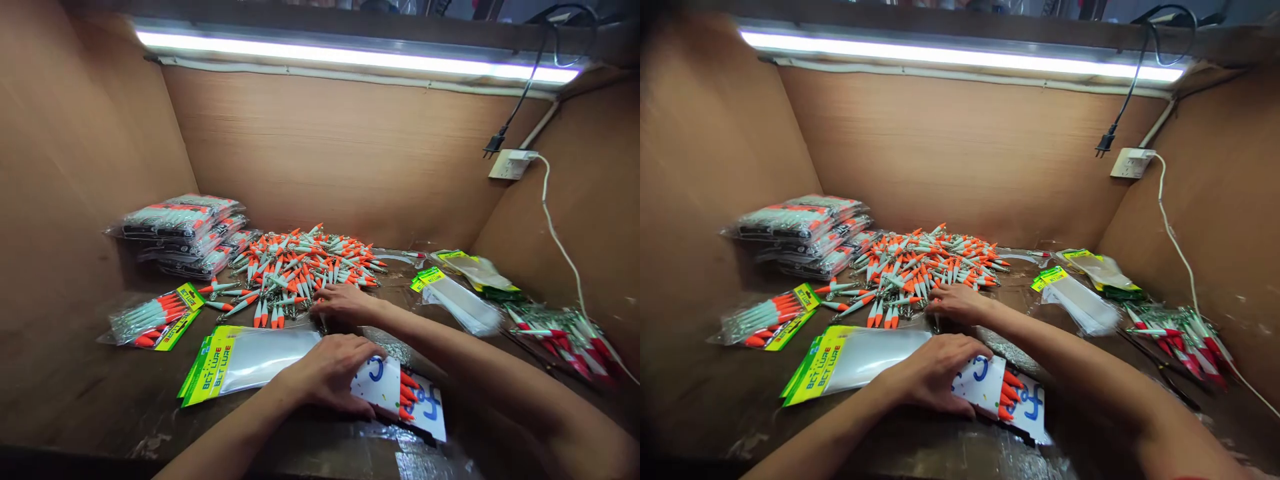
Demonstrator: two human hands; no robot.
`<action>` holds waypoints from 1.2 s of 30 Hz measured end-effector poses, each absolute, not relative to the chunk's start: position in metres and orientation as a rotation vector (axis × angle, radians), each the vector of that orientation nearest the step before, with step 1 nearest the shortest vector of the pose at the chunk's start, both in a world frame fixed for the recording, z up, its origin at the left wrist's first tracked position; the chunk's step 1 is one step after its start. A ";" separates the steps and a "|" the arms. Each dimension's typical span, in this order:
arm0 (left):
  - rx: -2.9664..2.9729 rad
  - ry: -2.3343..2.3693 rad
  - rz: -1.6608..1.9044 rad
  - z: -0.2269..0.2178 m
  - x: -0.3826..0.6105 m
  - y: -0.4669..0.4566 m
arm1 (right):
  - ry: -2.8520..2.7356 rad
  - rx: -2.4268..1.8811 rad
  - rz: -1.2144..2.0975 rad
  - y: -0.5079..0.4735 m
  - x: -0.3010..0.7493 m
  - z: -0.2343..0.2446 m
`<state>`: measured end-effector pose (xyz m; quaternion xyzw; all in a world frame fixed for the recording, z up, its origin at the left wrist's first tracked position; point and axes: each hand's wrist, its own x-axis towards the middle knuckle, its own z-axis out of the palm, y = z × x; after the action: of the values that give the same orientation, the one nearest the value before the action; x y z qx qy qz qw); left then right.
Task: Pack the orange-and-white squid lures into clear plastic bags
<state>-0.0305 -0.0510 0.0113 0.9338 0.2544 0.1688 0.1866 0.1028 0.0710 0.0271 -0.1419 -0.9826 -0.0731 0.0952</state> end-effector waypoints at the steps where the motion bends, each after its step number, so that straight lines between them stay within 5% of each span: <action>1: 2.627 0.708 0.480 0.011 -0.031 -0.052 | -2.944 -0.376 -0.270 0.076 0.095 0.023; 6: 2.629 0.667 0.506 0.010 -0.032 -0.054 | -2.875 -0.334 -0.212 0.082 0.111 0.018; 13: 2.632 0.808 0.596 0.012 -0.034 -0.052 | -2.252 -0.915 0.833 0.041 0.204 0.032; 17: 2.595 0.913 0.658 0.009 -0.035 -0.047 | -1.895 -1.108 1.137 0.008 0.262 0.028; 36: 2.591 0.855 0.881 0.002 -0.024 -0.043 | -2.235 -1.172 0.150 -0.048 0.258 0.028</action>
<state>-0.0240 -0.0427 0.0017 0.8952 0.2954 0.3044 0.1367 0.2577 -0.0481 0.0275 -0.4421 -0.8427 0.0567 0.3020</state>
